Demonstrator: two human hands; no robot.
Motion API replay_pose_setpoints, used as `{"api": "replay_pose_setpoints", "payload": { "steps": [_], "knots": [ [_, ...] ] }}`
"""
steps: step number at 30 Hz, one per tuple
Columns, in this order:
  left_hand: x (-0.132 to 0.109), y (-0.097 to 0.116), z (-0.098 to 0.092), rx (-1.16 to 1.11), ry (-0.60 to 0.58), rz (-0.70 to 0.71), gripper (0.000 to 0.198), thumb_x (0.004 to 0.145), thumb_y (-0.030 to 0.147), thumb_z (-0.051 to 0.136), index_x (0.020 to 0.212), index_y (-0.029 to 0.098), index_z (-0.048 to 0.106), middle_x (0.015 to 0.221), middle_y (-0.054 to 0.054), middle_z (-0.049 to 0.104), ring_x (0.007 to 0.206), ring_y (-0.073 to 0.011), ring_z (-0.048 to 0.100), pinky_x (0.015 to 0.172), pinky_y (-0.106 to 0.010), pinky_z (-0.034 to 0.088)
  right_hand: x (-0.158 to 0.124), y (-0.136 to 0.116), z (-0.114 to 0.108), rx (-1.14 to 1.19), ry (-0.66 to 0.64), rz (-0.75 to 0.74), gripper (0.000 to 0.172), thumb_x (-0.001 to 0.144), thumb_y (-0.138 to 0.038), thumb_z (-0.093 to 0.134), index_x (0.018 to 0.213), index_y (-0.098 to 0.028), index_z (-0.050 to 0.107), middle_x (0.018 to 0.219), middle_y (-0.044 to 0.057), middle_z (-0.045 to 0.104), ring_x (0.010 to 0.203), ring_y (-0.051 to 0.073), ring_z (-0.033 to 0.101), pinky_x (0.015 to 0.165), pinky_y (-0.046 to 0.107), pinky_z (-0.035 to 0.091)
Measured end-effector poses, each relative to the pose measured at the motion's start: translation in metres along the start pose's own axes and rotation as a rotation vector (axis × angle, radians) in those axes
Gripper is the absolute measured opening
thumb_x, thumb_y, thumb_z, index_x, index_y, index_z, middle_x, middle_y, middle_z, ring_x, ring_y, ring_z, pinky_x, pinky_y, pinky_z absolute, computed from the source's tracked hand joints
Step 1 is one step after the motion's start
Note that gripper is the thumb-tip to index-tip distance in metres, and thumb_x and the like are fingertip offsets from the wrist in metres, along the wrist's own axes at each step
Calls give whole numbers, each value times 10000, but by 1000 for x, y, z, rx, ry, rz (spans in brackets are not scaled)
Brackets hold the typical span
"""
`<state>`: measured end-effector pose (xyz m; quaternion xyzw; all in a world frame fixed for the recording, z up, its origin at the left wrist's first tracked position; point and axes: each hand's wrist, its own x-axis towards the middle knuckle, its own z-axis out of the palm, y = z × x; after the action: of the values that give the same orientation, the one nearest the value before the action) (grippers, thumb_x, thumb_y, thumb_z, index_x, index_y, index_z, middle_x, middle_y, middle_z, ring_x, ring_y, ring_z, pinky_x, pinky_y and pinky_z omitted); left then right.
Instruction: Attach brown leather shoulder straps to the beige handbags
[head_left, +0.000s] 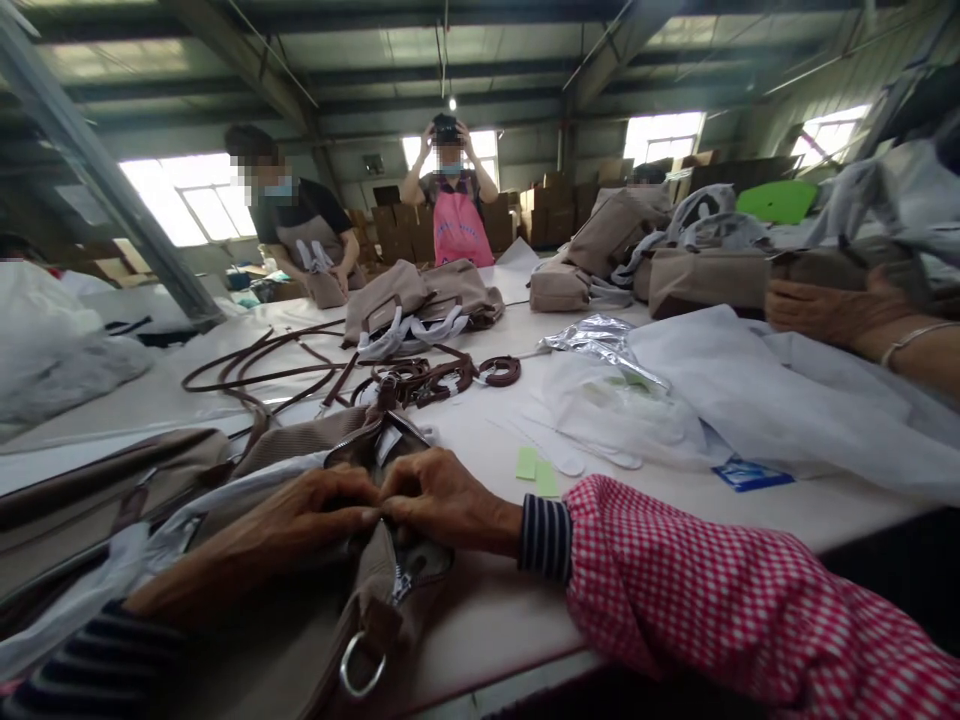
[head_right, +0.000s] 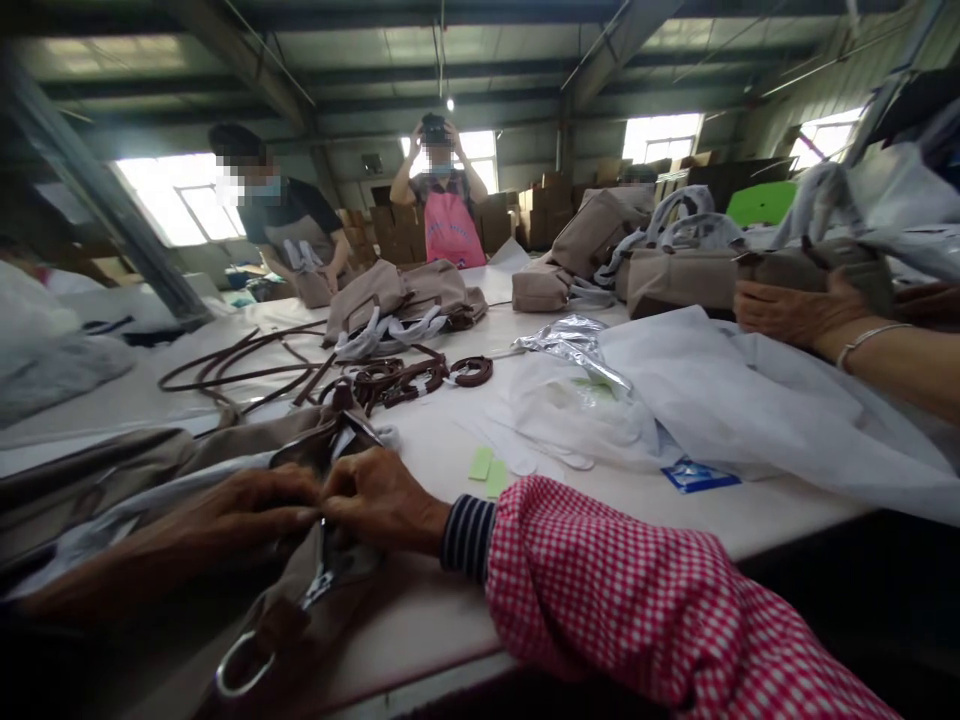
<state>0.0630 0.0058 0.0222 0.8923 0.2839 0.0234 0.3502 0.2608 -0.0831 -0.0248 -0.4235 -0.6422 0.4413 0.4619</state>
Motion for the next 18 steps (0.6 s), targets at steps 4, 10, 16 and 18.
{"api": "replay_pose_setpoints", "payload": {
  "steps": [4, 10, 16, 18],
  "knots": [
    [-1, 7, 6, 18, 20, -32, 350, 861, 492, 633, 860, 159, 744, 902, -56, 702, 872, -223, 629, 787, -288, 465, -5, 2, -3, -19, -21, -51, 169, 759, -28, 595, 827, -160, 675, 739, -27, 658, 672, 110, 613, 629, 210, 449],
    [-17, 15, 20, 44, 201, 4, 232, 916, 394, 628, 884, 184, 720, 931, -21, 666, 927, -205, 600, 852, -305, 438, -10, 1, -12, -165, -69, -162, 308, 769, -4, 534, 1004, -185, 618, 885, -4, 671, 800, 136, 615, 726, 243, 471],
    [-28, 17, 32, 51, 290, 158, 154, 1004, 323, 585, 951, 200, 661, 1073, -18, 637, 1051, -194, 559, 968, -322, 427, -3, 18, -18, -702, -147, -313, 291, 847, -30, 457, 1060, -166, 602, 1036, 57, 570, 843, 156, 531, 775, 280, 449],
    [-30, 21, 33, 99, 274, 166, 166, 1040, 319, 535, 980, 209, 644, 1082, -16, 626, 1046, -187, 549, 964, -323, 431, -1, 21, -19, -769, -191, -315, 296, 892, -63, 439, 1126, -161, 592, 1070, 65, 546, 821, 153, 513, 745, 275, 445]
  ]
}}
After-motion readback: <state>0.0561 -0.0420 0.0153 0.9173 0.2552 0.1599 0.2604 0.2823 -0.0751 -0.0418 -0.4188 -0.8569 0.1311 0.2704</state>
